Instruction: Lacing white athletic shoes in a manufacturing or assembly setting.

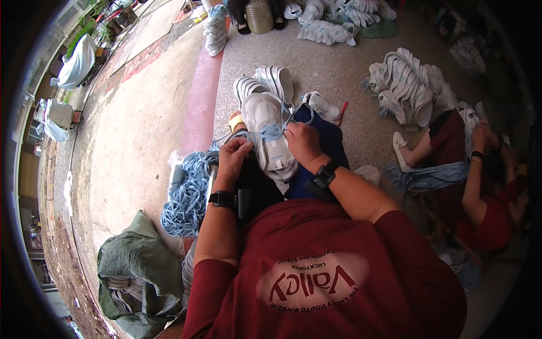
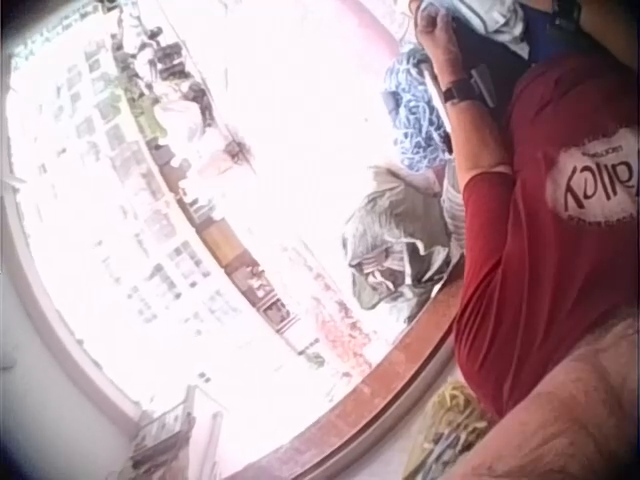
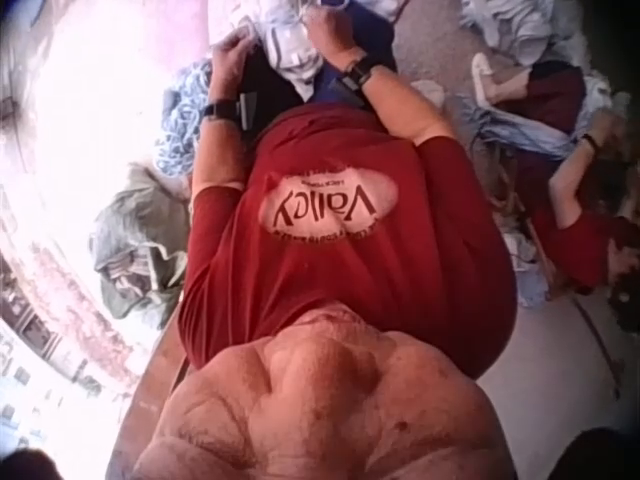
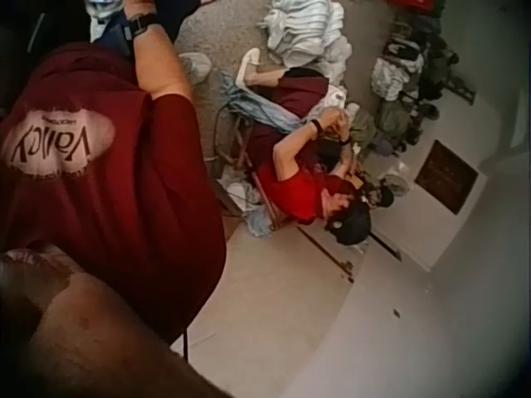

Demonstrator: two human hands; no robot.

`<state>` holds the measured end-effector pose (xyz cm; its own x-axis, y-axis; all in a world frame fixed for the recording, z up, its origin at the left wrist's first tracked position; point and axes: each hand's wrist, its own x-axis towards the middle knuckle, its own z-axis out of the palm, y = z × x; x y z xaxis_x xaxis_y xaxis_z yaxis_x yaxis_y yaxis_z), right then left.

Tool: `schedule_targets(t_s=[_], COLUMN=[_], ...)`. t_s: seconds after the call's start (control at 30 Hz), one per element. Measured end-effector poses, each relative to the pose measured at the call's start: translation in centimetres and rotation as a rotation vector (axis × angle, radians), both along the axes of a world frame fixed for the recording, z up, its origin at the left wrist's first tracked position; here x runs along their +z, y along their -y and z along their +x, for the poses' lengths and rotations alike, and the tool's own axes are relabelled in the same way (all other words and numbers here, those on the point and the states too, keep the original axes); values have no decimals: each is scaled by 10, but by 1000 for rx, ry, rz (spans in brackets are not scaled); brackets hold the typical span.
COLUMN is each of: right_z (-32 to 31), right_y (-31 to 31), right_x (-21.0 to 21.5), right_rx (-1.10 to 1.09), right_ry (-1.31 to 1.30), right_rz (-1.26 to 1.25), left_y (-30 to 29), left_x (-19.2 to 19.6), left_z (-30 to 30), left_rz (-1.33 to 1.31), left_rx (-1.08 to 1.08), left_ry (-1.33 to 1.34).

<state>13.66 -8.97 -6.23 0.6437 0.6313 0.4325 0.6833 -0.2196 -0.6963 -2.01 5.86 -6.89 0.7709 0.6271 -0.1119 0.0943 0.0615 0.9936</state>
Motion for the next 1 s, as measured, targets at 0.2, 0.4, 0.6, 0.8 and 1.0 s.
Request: schedule_targets(t_s=[0.2, 0.4, 0.6, 0.8, 1.0], right_z=[-8, -4, 4, 2, -22], right_y=[11, 6, 11, -4, -1], right_x=[-3, 0, 27, 56, 45], right_rx=[132, 161, 373, 708, 682], right_ry=[205, 273, 408, 647, 361], right_rz=[-198, -53, -267, -186, -67], left_y=[3, 5, 3, 4, 8], left_x=[-1, -3, 1, 6, 4], left_z=[5, 6, 2, 2, 10], left_rz=[13, 45, -94, -110, -164], left_rx=[6, 5, 19, -30, -29], left_ry=[-5, -61, 29, 66, 131])
